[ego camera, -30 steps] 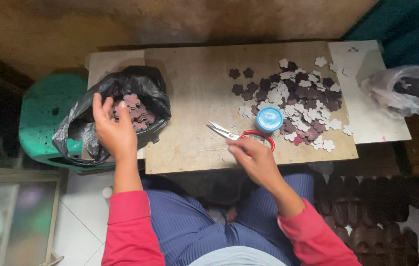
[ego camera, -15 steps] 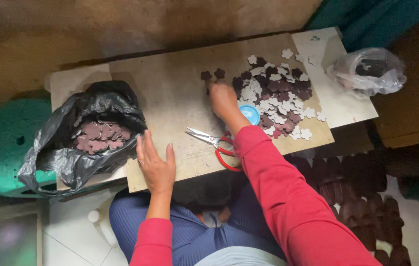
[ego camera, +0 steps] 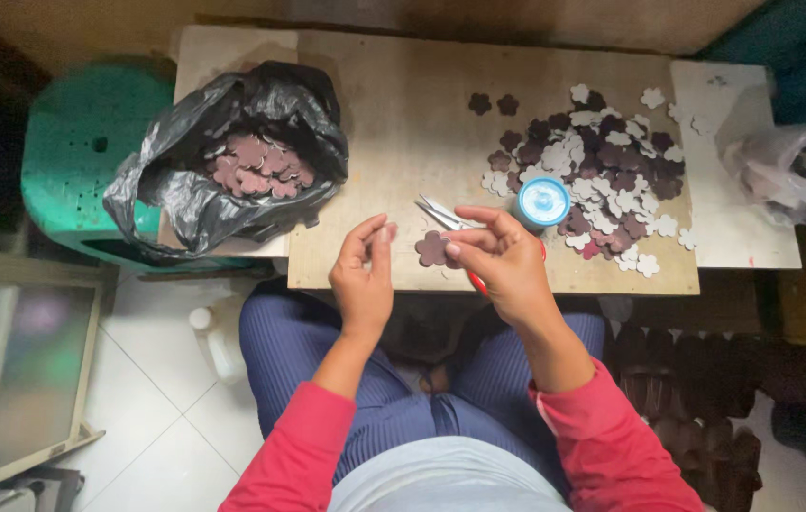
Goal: The person sits on the floor and uses red-handled scissors to cut flower-shaped pieces from a sheet of material. They trim the edges of the cutouts and place the finished pieces into a plastic bag.
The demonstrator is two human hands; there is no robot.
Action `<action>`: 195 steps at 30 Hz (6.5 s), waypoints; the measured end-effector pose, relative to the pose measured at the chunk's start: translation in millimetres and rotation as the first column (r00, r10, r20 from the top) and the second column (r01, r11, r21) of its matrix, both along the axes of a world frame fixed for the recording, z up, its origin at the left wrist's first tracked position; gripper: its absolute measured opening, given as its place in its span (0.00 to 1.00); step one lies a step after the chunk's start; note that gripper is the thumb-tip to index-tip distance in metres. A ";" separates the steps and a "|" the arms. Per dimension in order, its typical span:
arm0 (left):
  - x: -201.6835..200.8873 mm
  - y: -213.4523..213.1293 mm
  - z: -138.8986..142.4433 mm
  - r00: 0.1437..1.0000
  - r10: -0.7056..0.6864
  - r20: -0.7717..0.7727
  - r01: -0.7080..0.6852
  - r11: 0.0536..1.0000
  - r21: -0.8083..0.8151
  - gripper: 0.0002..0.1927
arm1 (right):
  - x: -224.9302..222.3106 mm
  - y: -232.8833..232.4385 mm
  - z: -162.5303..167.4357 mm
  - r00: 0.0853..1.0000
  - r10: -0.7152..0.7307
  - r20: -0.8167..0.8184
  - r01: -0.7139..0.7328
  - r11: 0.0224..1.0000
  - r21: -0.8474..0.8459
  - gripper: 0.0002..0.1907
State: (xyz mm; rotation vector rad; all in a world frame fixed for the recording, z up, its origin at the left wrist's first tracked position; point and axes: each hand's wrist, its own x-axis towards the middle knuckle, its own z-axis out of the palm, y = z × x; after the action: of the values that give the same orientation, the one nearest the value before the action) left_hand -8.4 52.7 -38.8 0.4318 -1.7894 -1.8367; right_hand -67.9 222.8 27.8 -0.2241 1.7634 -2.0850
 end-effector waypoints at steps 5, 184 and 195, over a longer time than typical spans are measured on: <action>50.7 25.4 35.9 0.962 -0.249 -0.108 0.271 0.913 0.306 0.22 | 31.5 13.0 -0.7 0.999 -0.006 0.051 0.009 0.998 -0.060 0.25; 3.1 35.5 -24.2 0.986 -0.097 0.138 0.164 0.363 -0.917 0.47 | 39.8 227.0 -100.9 0.148 -0.948 -0.280 0.960 0.206 -0.191 0.19; -7.9 31.7 -91.1 0.988 -0.132 0.077 0.103 0.209 -0.972 0.51 | -95.9 318.1 -224.7 0.850 -0.517 -0.096 0.230 0.201 0.952 0.31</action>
State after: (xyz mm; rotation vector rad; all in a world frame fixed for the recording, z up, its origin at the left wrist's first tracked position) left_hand -16.3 84.4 -129.9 -0.2724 -2.5668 -0.3709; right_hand -163.8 540.9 -196.9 0.8918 2.7041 -0.7750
